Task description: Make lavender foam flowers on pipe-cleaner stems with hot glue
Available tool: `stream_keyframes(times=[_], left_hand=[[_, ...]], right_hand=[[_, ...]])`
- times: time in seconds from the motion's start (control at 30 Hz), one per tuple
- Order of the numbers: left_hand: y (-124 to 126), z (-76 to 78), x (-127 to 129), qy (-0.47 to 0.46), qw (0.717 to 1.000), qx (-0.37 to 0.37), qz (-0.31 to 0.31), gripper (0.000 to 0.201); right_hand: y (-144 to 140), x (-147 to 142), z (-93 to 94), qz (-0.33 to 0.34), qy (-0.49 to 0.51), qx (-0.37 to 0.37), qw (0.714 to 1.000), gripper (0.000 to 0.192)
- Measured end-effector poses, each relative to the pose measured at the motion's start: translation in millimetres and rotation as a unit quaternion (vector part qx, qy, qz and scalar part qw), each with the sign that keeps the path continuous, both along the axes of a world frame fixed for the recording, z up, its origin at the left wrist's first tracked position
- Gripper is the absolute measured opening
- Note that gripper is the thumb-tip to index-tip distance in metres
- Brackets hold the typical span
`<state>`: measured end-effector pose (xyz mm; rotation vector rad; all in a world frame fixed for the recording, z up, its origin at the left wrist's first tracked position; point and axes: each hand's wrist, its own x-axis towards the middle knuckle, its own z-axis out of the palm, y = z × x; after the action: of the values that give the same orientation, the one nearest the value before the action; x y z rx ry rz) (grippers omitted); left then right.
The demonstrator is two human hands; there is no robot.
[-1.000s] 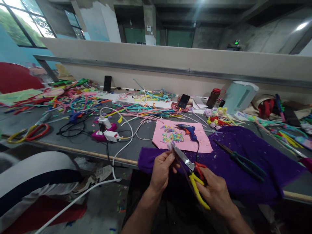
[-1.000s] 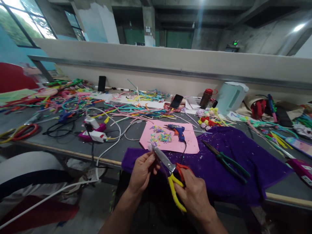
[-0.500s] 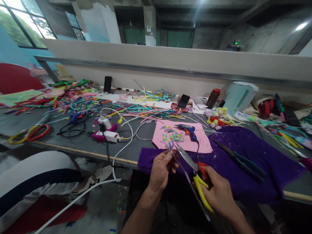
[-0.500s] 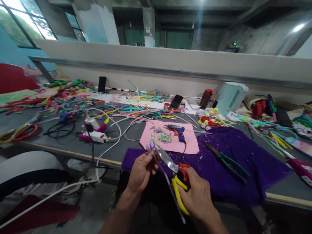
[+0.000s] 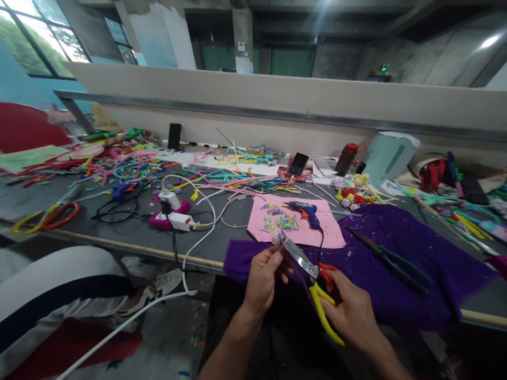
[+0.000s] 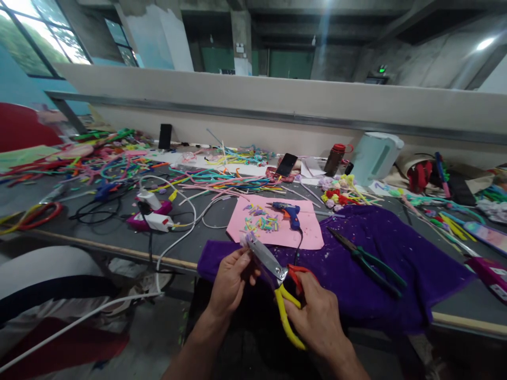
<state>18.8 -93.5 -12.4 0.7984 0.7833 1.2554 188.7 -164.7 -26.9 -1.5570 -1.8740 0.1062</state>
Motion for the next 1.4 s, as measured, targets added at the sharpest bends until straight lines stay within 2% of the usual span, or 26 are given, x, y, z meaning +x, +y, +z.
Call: stream_keyframes(times=[0.23,0.63,0.9,1.07,1.23,1.4], left_hand=[[0.0,-1.1,0.5,0.001,1.000,-0.002,0.000,0.023],[1.1,-2.3,0.5,0.017,1.000,-0.001,-0.001,0.024],[1.8,-4.7,-0.3,0.023,1.000,0.006,-0.006,0.022],[2.6,-1.1,-3.0,-0.003,1.000,0.000,-0.018,0.022],[1.8,2.2,-3.0,-0.023,0.999,-0.009,-0.019,0.024],[-0.2,1.4,-1.5,-0.033,0.999,-0.012,-0.015,0.023]], right_hand=[[1.1,-1.3,-4.3,0.011,0.017,0.012,1.000,0.023],[0.6,4.0,-8.1,0.024,-0.010,0.032,0.999,0.020],[-0.8,2.2,-11.8,0.017,0.008,0.008,1.000,0.020],[-0.8,6.3,-3.9,0.000,0.049,-0.040,0.998,0.020],[-2.4,8.4,5.2,-0.020,0.032,-0.104,0.994,0.025],[-1.4,2.9,7.4,-0.026,0.023,-0.111,0.993,0.027]])
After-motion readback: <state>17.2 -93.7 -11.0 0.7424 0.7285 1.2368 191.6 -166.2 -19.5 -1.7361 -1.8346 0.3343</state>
